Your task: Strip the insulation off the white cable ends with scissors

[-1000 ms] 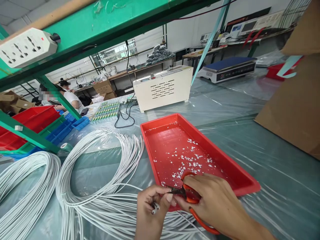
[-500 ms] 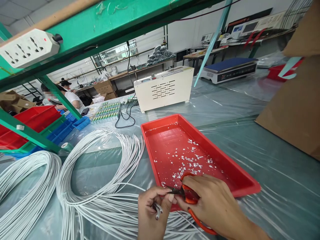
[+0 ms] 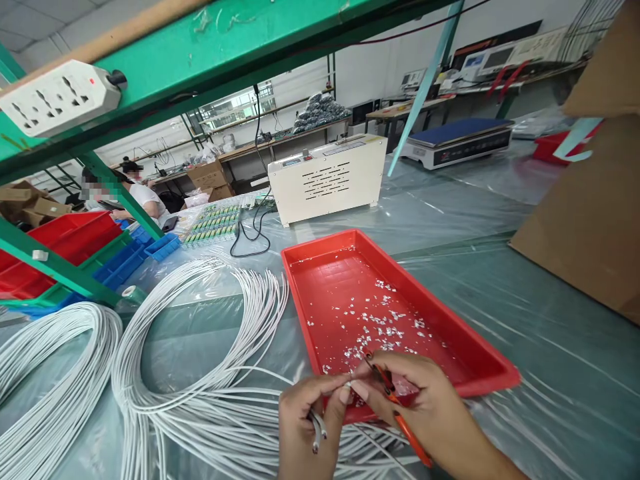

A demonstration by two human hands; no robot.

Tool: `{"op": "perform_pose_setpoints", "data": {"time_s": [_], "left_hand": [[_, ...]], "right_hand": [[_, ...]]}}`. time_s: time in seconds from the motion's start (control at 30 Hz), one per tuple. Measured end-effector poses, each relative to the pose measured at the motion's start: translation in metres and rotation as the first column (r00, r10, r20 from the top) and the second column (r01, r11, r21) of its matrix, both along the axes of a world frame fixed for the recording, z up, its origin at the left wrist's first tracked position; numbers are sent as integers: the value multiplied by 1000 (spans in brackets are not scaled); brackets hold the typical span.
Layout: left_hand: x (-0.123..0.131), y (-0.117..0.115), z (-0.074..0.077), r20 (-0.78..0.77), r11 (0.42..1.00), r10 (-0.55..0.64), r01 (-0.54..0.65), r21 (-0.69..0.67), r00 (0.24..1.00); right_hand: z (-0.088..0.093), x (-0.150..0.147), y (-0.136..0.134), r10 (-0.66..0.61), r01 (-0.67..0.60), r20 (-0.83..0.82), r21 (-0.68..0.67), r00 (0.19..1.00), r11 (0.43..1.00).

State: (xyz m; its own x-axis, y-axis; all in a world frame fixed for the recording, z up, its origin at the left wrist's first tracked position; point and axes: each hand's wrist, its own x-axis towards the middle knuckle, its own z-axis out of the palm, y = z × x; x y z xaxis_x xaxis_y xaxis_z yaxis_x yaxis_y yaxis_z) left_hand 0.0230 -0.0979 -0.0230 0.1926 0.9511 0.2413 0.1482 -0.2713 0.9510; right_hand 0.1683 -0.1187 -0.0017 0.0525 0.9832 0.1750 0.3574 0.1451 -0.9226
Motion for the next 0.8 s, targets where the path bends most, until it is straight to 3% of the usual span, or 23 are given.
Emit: {"op": "perform_pose_setpoints", "data": {"time_s": [0.2, 0.33, 0.4, 0.47, 0.53, 0.67, 0.8], "left_hand": [[2, -3, 8, 17, 983, 137, -138, 123, 990], [2, -9, 8, 116, 921, 232, -256, 293, 966], [3, -9, 8, 128, 915, 211, -242, 323, 969], [5, -7, 7, 76, 972, 95, -109, 207, 993], [6, -3, 7, 54, 1000, -7, 8, -24, 999], [1, 6, 8, 224, 919, 28, 63, -389, 974], [-4, 11, 14, 403, 858, 87, 137, -494, 911]], "right_hand": [[-2, -2, 2, -109, 104, -169, -41, 980, 994], [-3, -4, 2, -204, 194, -249, -65, 947, 979], [-4, -4, 1, -215, 201, -282, -78, 935, 976], [-5, -5, 2, -193, 170, -334, -96, 923, 981], [-7, -6, 3, -157, 121, -381, -115, 911, 986], [-13, -13, 3, -65, 3, -388, -157, 919, 988], [-16, -19, -3, 14, -47, -224, -143, 975, 989]]}}
